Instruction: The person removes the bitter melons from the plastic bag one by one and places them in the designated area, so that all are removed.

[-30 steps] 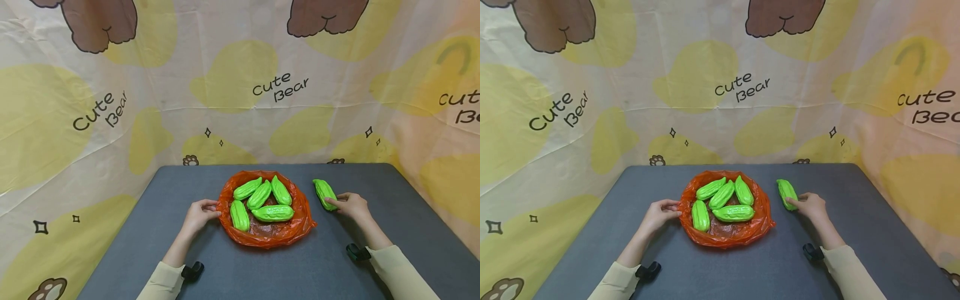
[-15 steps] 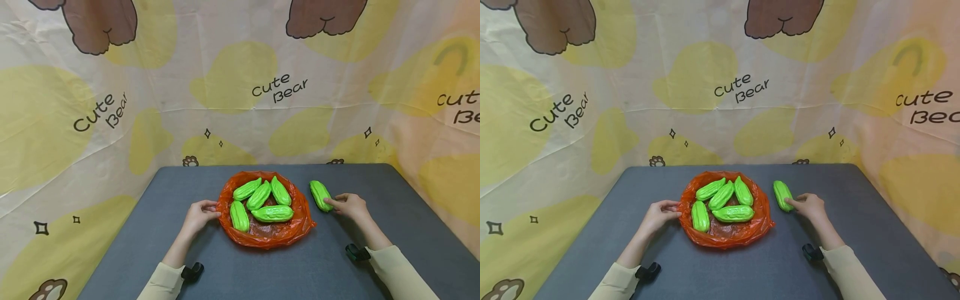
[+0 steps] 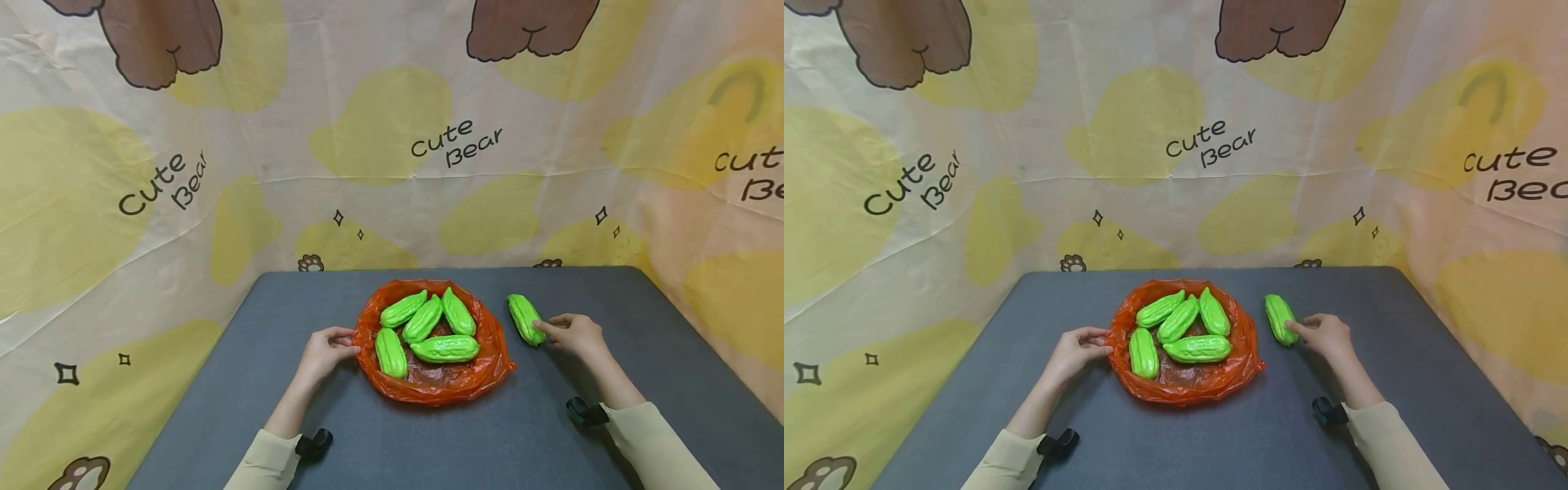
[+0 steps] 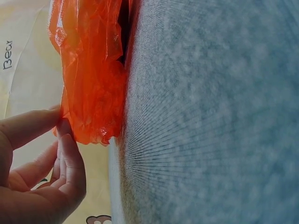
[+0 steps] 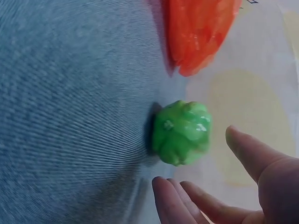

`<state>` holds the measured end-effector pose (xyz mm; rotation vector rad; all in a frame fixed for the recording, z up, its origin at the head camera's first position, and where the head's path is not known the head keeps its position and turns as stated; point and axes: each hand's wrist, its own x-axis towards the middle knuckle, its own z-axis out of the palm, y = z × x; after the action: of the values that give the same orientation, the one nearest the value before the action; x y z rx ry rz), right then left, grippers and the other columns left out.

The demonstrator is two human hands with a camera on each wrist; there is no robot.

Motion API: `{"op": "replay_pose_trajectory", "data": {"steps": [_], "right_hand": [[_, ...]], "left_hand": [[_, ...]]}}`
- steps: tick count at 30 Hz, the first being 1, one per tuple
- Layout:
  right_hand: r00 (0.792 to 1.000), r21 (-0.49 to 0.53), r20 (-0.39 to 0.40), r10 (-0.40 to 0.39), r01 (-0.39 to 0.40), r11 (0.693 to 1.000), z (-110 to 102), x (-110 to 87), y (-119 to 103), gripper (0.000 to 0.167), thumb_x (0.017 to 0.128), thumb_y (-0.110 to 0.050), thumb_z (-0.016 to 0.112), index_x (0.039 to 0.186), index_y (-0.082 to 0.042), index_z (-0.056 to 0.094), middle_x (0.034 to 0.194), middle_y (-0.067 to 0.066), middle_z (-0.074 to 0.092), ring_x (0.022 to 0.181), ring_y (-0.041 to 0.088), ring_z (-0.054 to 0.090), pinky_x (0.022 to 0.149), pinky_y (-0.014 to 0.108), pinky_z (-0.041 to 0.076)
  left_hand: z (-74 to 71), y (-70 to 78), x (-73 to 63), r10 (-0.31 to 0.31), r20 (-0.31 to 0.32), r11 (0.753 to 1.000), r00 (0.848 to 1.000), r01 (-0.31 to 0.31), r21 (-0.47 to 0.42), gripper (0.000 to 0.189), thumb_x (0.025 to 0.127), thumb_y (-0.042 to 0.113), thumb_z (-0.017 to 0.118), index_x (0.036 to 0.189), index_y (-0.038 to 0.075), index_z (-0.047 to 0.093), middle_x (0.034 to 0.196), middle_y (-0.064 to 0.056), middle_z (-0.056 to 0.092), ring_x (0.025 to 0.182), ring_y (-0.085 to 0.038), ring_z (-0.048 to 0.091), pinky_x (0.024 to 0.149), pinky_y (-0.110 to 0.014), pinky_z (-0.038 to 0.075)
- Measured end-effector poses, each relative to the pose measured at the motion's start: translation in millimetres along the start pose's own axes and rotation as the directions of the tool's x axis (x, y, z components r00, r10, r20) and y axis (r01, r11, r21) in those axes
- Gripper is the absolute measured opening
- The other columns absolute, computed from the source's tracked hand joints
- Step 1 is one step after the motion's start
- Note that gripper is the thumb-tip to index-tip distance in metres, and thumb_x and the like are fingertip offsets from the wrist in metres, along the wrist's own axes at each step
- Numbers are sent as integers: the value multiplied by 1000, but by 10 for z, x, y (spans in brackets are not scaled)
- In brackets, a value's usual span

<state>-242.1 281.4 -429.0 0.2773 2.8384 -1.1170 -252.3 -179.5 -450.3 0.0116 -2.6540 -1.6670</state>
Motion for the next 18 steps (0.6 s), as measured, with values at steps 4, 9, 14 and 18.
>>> {"op": "replay_pose_trajectory", "data": {"steps": [4, 9, 14, 18], "right_hand": [[1000, -24, -9, -19, 19, 1000, -49, -38, -33, 80, 87, -59, 56, 127, 10, 51, 117, 28, 61, 80, 26, 70, 74, 43, 53], [998, -9, -11, -55, 55, 998, -83, -87, -108, 78, 87, -57, 56, 129, 9, 50, 120, 29, 59, 87, 30, 69, 74, 41, 54], [996, 15, -8, -93, 93, 996, -88, -134, -219, 73, 87, -54, 59, 127, 7, 53, 119, 28, 60, 90, 32, 68, 72, 38, 55], [993, -3, -7, -119, 119, 993, -81, -169, -324, 73, 86, -55, 60, 127, 6, 54, 118, 26, 61, 88, 31, 68, 70, 37, 54]], "left_hand": [[-2, -4, 0, 4, -1, 1000, 1000, -4, 2, 34, 74, 8, 79, 106, 0, 69, 83, -8, 67, 71, -13, 63, 65, -27, 52], [-6, -8, 8, 6, -1, 1000, 1000, -6, -2, 34, 74, 8, 79, 106, 0, 69, 84, -8, 68, 71, -13, 63, 65, -27, 52], [-2, -13, 13, 3, 0, 1000, 1000, -3, 4, 34, 74, 8, 79, 106, 1, 69, 84, -8, 68, 72, -14, 64, 66, -27, 52], [0, -13, 10, 1, -1, 1000, 1000, -1, 9, 34, 75, 9, 79, 106, 1, 69, 85, -8, 68, 72, -14, 63, 66, -27, 52]]}}
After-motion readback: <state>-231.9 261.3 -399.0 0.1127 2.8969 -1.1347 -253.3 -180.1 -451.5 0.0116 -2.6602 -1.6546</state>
